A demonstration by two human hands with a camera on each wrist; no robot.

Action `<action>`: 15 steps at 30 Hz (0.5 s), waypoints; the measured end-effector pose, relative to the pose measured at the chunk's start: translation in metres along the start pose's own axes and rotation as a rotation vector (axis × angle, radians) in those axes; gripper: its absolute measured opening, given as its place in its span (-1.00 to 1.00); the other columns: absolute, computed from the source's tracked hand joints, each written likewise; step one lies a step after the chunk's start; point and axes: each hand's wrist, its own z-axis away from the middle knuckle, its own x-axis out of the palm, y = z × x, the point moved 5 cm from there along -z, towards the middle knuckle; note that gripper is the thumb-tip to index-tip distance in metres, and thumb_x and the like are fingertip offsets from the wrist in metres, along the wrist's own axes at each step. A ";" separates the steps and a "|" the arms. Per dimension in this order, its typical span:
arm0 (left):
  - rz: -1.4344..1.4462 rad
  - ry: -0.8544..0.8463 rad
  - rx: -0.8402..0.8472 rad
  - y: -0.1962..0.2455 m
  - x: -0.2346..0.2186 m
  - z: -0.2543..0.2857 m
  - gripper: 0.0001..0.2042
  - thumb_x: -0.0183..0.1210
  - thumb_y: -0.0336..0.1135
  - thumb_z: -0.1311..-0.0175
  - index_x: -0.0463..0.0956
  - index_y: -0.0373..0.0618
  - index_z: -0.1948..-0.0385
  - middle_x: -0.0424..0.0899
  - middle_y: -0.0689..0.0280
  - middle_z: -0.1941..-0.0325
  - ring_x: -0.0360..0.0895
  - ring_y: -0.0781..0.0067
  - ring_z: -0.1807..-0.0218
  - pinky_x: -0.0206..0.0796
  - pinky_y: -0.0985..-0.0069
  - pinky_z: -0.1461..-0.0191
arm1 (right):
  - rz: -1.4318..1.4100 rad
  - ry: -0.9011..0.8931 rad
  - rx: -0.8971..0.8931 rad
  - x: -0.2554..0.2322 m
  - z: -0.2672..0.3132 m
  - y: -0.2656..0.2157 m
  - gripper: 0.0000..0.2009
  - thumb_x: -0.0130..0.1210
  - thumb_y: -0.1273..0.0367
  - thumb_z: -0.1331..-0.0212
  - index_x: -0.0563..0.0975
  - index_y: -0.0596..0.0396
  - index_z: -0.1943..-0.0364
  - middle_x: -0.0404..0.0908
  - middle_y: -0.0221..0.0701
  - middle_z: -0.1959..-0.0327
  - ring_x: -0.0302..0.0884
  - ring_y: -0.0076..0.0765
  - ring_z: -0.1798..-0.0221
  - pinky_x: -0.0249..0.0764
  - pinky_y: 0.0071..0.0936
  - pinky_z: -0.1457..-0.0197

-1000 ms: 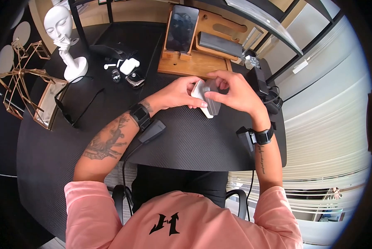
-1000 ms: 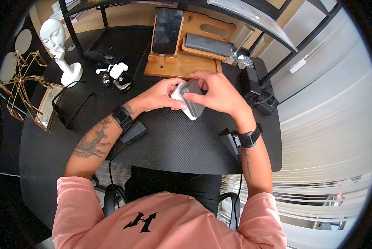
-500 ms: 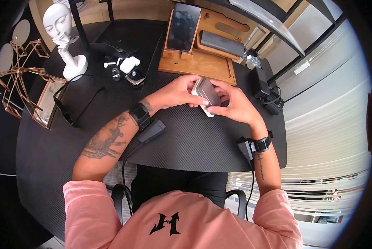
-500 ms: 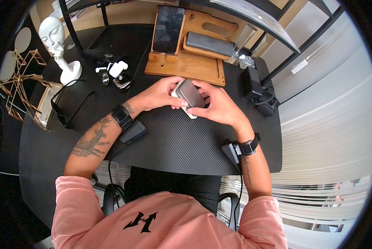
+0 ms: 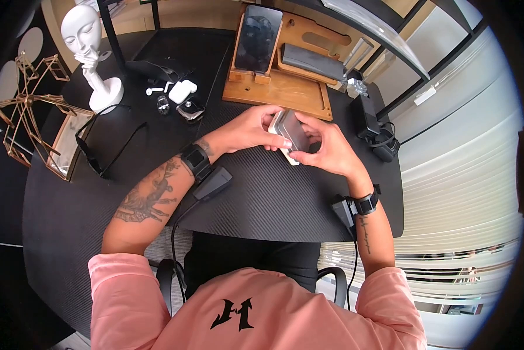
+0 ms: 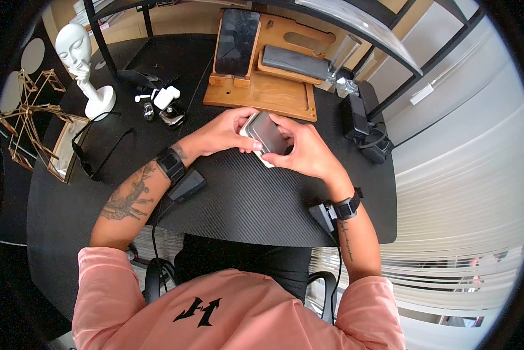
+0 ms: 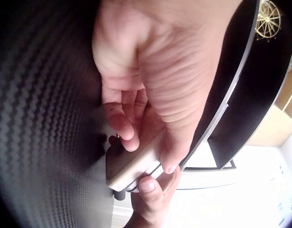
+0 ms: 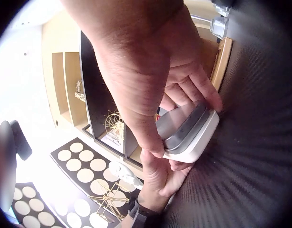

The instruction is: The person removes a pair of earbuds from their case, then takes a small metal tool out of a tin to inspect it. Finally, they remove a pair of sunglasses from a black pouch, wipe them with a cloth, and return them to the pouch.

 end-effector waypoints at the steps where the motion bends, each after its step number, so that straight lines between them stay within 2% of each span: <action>1: -0.004 -0.003 0.001 0.000 0.000 0.000 -0.46 0.33 -0.45 -0.02 0.32 -0.29 -0.09 0.58 0.33 0.27 0.50 0.66 0.35 0.37 0.72 0.34 | 0.011 0.002 -0.007 0.000 0.000 0.000 -0.22 0.39 0.39 0.21 0.31 0.33 -0.21 0.60 -0.05 0.10 0.58 -0.29 0.05 0.47 -0.35 -0.10; 11: 0.014 -0.018 0.021 0.000 0.000 0.000 -0.45 0.31 -0.46 -0.04 0.29 -0.29 -0.11 0.58 0.33 0.28 0.50 0.66 0.35 0.37 0.71 0.35 | 0.017 0.048 -0.043 0.004 0.001 0.005 -0.25 0.36 0.45 0.19 0.29 0.38 -0.20 0.63 -0.10 0.15 0.62 -0.31 0.10 0.51 -0.37 -0.06; 13: 0.023 -0.005 0.022 -0.001 -0.001 -0.001 -0.45 0.30 -0.46 -0.06 0.28 -0.30 -0.12 0.58 0.32 0.28 0.50 0.66 0.36 0.37 0.71 0.35 | 0.025 0.083 -0.082 0.003 0.001 0.007 -0.24 0.38 0.37 0.18 0.30 0.37 -0.20 0.63 -0.06 0.26 0.63 -0.35 0.17 0.50 -0.44 0.02; 15: 0.027 0.004 0.021 -0.002 -0.001 -0.001 -0.45 0.29 -0.46 -0.06 0.28 -0.30 -0.12 0.58 0.32 0.28 0.50 0.66 0.36 0.37 0.71 0.35 | 0.027 0.077 -0.069 0.003 0.001 0.007 -0.23 0.38 0.37 0.17 0.30 0.37 -0.21 0.63 -0.04 0.25 0.64 -0.31 0.16 0.51 -0.43 0.01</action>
